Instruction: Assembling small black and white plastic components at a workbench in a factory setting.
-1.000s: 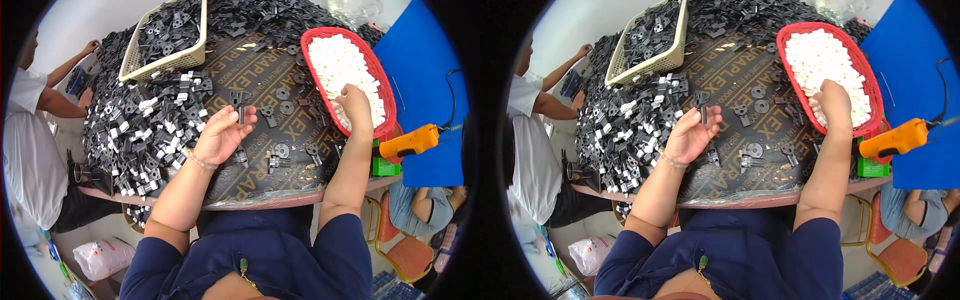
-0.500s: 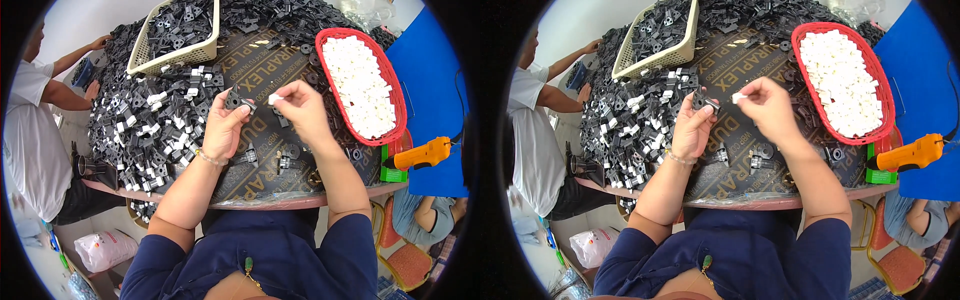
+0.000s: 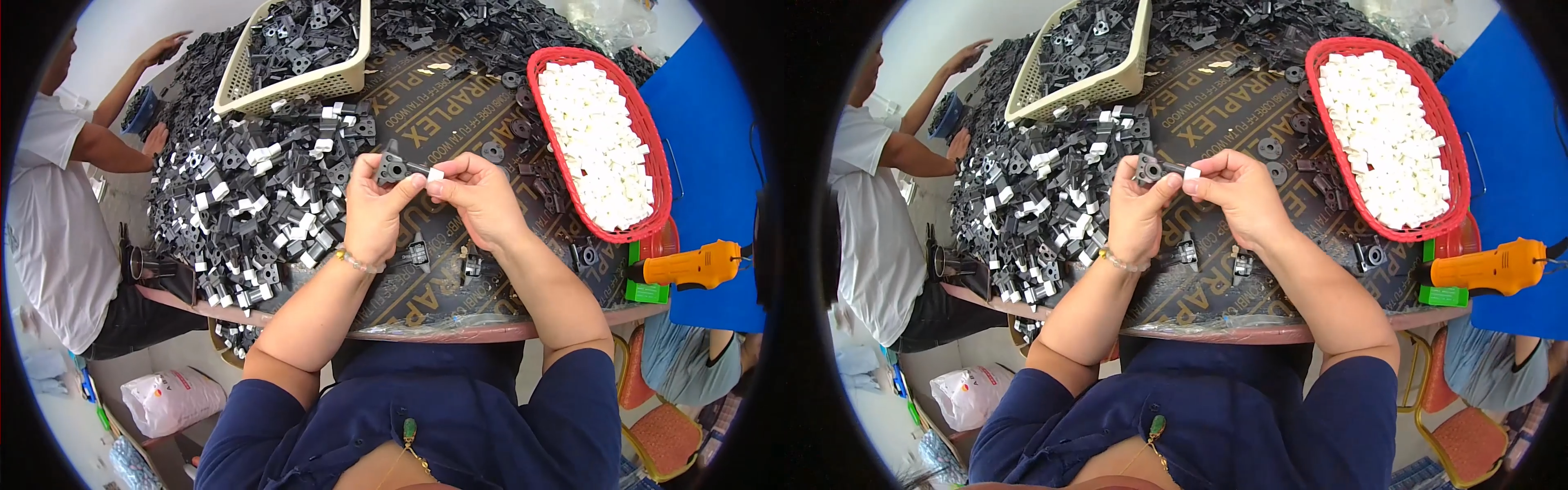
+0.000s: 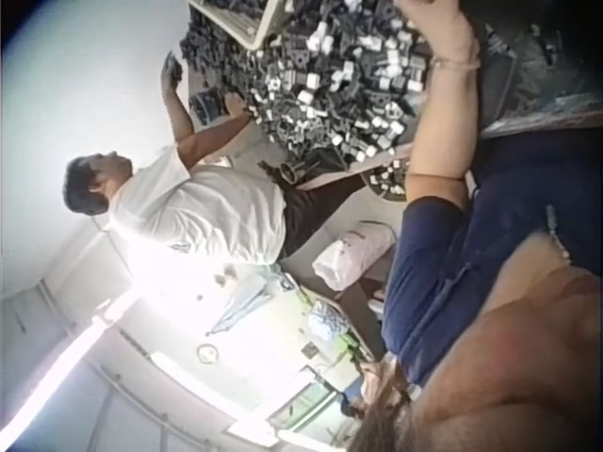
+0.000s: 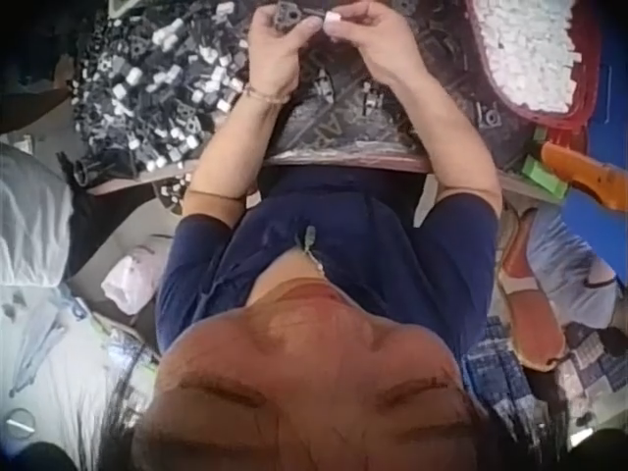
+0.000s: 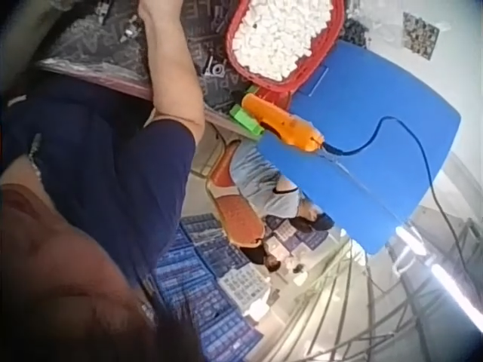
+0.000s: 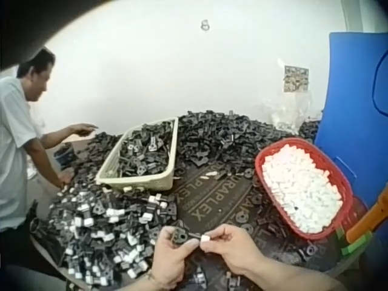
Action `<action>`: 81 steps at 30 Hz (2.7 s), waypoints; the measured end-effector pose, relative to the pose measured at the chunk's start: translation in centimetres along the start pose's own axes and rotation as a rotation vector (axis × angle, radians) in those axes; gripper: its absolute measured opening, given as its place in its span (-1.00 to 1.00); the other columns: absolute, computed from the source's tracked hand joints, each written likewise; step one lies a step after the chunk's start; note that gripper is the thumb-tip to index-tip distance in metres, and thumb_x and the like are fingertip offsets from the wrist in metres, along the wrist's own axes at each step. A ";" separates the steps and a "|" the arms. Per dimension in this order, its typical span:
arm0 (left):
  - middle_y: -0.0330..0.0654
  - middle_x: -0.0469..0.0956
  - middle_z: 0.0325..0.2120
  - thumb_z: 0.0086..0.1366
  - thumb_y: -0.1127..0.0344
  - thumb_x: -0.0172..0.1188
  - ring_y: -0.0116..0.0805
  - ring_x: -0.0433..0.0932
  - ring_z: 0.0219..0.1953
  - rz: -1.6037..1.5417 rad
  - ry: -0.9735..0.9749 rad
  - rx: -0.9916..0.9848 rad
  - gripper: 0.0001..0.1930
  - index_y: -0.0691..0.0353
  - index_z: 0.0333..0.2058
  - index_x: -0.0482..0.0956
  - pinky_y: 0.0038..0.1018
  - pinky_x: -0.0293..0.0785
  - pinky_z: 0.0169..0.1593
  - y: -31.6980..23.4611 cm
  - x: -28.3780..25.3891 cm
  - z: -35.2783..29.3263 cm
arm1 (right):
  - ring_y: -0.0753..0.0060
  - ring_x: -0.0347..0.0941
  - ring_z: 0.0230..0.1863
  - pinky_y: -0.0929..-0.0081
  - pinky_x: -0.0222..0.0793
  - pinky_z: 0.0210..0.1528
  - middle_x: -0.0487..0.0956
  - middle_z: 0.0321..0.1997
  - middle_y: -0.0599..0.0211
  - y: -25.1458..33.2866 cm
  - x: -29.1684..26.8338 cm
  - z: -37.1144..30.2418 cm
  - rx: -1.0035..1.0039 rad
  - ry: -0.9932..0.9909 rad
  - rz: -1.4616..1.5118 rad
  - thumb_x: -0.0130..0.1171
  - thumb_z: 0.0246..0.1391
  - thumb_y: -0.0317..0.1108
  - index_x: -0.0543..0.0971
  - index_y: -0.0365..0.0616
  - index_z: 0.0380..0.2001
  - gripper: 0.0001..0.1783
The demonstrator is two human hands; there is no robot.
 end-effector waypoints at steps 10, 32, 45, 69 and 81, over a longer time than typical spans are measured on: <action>-0.22 0.57 -0.08 0.42 -0.17 0.03 -0.42 0.57 -0.08 -0.534 0.377 -0.479 -0.44 0.16 0.15 0.35 -0.46 0.51 -0.08 1.2 2.1 -0.4 | 0.34 0.44 0.19 0.34 0.29 0.29 0.47 0.22 0.17 5.1 4.7 1.4 -0.122 0.346 -0.480 0.55 -0.36 -0.40 0.36 -0.20 0.19 -0.07; -0.19 0.61 -0.15 0.46 0.15 -0.04 -0.30 0.57 -0.09 -0.416 -0.101 -0.374 -0.70 0.22 -0.05 0.50 -0.31 0.48 0.02 2.4 -2.4 1.3 | -0.07 0.53 0.00 0.18 0.43 0.13 0.60 -0.05 0.03 1.4 18.1 11.7 -0.968 0.147 -1.374 0.33 -0.05 0.15 0.54 -0.23 0.01 -0.27; -0.04 0.52 -0.19 -0.14 0.36 0.53 -0.06 0.52 -0.09 1.408 0.941 0.072 -0.42 0.21 -0.07 0.52 -0.31 0.48 -0.04 -0.5 1.8 -3.5 | 0.00 0.61 -0.19 0.17 0.57 -0.14 0.56 -0.19 0.04 8.0 -5.7 3.3 -0.209 -0.196 -2.231 0.07 0.08 -0.53 0.57 -0.22 -0.28 -0.85; 0.07 0.44 0.07 0.35 0.57 0.07 -0.11 0.57 0.02 -0.149 0.123 -0.366 -0.52 0.33 0.23 0.22 -0.35 0.55 0.05 1.8 0.6 0.0 | 0.00 0.50 -0.01 0.23 0.43 0.10 0.55 -0.11 0.05 5.9 -7.1 -2.0 -0.199 -0.071 -1.812 0.39 -0.19 -0.51 0.62 -0.27 -0.12 -0.56; -0.07 0.58 -0.08 0.39 0.43 0.15 -0.20 0.60 -0.01 -0.207 0.206 -0.485 -0.68 0.21 0.10 0.44 -0.31 0.59 0.06 2.9 0.5 -0.2 | 0.09 0.40 0.19 0.27 0.27 0.28 0.54 0.10 0.12 6.8 -5.2 -1.6 -0.487 -0.120 -1.296 0.43 -0.19 -0.31 0.52 -0.17 0.09 -0.32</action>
Point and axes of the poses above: each hand's wrist, its own z-axis towards the middle knuckle, its own x-axis out of the palm, y = z × x, the point moved 6 cm from there along z, towards the middle knuckle
